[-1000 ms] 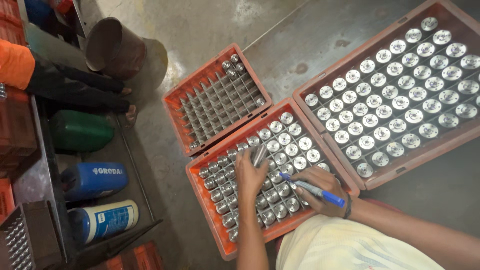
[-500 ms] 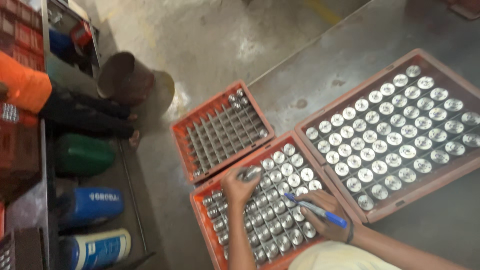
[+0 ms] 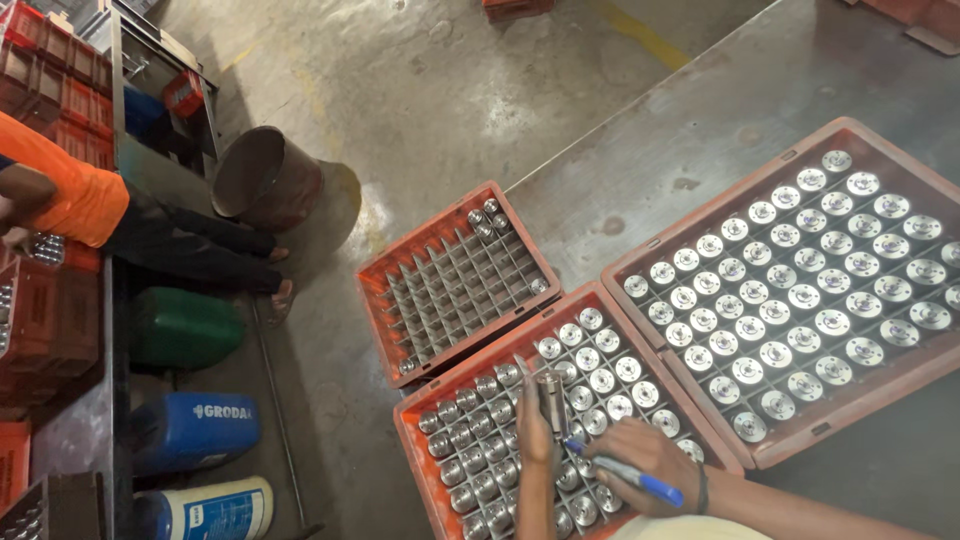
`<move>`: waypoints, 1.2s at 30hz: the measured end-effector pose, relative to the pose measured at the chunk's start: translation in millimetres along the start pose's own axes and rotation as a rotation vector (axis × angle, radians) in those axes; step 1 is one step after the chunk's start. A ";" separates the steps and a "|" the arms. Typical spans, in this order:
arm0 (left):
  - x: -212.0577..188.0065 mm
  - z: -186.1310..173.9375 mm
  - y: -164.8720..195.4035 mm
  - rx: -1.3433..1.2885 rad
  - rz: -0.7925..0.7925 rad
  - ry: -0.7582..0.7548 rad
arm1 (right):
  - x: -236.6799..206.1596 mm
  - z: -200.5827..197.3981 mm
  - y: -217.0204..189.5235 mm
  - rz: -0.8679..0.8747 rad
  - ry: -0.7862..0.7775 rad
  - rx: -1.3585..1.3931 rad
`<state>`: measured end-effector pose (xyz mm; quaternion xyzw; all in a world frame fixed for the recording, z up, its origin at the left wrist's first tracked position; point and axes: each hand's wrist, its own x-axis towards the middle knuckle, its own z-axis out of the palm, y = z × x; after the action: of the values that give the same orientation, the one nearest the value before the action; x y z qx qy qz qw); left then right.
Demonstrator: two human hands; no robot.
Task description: The person picks up small cylindrical metal parts from an orange crate, marks them with a blue marker, and places them back into the crate. The process is repeated for multiple parts in a systematic manner.
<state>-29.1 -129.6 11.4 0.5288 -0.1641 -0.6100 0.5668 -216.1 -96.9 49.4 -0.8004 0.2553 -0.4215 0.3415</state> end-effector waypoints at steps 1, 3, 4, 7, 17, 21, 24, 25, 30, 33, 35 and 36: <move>-0.4 0.5 1.2 0.000 -0.008 -0.006 | 0.2 0.5 2.3 0.055 0.078 0.007; 0.9 1.7 2.0 0.028 0.006 -0.046 | -1.2 1.6 5.2 0.166 0.231 0.023; 2.3 2.5 1.1 0.055 0.033 -0.081 | -1.5 2.0 7.0 0.136 0.187 0.014; 7.2 3.0 -3.2 0.044 0.006 -0.035 | -4.0 3.0 9.5 0.105 0.128 0.002; 20.5 -0.2 33.8 1.066 0.224 0.178 | 5.3 3.3 14.1 0.250 0.207 0.045; 19.8 -3.0 47.7 1.319 0.763 0.163 | 0.5 0.5 13.2 0.278 0.237 0.070; 15.2 -7.3 47.4 1.310 0.717 0.252 | -4.3 -0.5 13.5 0.481 0.176 0.063; 14.2 -9.4 46.4 1.315 0.656 0.311 | -5.5 -0.3 13.9 0.451 0.191 0.065; 23.0 -16.7 45.3 1.460 0.381 0.422 | -7.0 1.8 15.8 0.413 0.217 0.065; 31.3 -24.0 53.9 1.492 0.349 0.391 | -6.6 -0.8 15.2 0.406 0.215 0.048; 33.2 -32.3 66.0 1.445 0.404 0.352 | -5.7 -5.1 13.5 0.383 0.200 0.013; 29.1 -38.2 72.6 1.326 0.394 0.343 | -5.5 -7.6 11.8 0.374 0.190 -0.003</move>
<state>46.1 -161.5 41.3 0.8113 -0.5016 -0.1759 0.2434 -226.7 -103.1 40.8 -0.6961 0.4312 -0.4239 0.3871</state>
